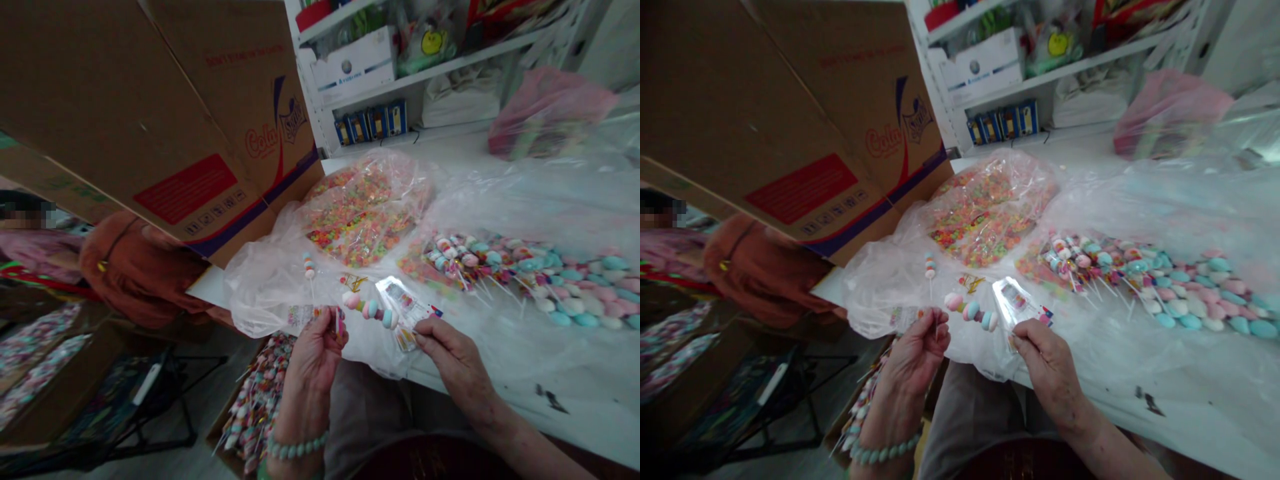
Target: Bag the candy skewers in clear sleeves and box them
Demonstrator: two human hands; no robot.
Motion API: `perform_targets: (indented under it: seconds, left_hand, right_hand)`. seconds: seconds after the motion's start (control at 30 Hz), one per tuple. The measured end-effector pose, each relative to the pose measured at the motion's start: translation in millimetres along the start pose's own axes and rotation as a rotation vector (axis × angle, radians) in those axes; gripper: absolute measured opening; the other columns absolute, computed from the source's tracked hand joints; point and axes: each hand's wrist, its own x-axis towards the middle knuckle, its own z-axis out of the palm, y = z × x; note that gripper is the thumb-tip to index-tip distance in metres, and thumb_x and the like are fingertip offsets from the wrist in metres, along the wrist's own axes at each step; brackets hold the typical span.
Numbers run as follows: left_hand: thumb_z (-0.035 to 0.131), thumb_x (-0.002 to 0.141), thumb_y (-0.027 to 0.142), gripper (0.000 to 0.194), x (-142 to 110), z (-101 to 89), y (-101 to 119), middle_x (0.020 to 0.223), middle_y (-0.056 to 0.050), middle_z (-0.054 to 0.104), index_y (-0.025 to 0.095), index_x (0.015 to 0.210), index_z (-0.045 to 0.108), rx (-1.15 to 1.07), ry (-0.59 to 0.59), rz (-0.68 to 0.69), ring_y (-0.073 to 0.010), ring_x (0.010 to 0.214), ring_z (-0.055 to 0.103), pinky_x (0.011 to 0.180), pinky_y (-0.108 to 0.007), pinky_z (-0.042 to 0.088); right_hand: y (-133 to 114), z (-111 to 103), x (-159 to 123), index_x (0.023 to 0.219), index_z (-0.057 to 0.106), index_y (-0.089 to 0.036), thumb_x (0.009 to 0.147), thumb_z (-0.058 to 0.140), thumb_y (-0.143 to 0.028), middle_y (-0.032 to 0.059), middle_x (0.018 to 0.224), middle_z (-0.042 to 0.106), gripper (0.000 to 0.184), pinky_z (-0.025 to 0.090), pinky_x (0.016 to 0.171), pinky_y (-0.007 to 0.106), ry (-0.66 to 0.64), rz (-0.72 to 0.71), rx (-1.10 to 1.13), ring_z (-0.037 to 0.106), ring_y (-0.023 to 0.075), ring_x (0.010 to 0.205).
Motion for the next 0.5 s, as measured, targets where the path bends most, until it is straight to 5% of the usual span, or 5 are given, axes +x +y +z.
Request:
perform_targets:
  seconds: [0.27, 0.5]
  left_hand:
    - [0.056, 0.087, 0.019, 0.017, 12, -11.5, -1, 0.058, 0.001, 0.057, 0.015, 0.071, 0.057, -0.096, 0.149, 0.003, -0.0073, 0.042, 0.050, 0.040, -0.017, 0.042]
    - [0.070, 0.073, 0.017, 0.010, 6, -4.5, -17, 0.066, 0.001, 0.062, 0.014, 0.070, 0.060, 0.053, 0.020, 0.225, -0.0077, 0.051, 0.054, 0.047, -0.018, 0.043]
  right_hand:
    - [-3, -10, -11, 0.075, 0.061, -0.022, 0.085, 0.053, -0.034, 0.0026, 0.077, 0.060, 0.018, 0.041, 0.066, 0.027, 0.014, -0.011, 0.112, 0.054, 0.0193, 0.074]
    - [-17, 6, -1, 0.069, 0.056, -0.021, 0.079, 0.057, -0.032, -0.0013, 0.066, 0.050, 0.015, 0.037, 0.060, 0.025, -0.025, 0.257, 0.443, 0.047, 0.0153, 0.065]
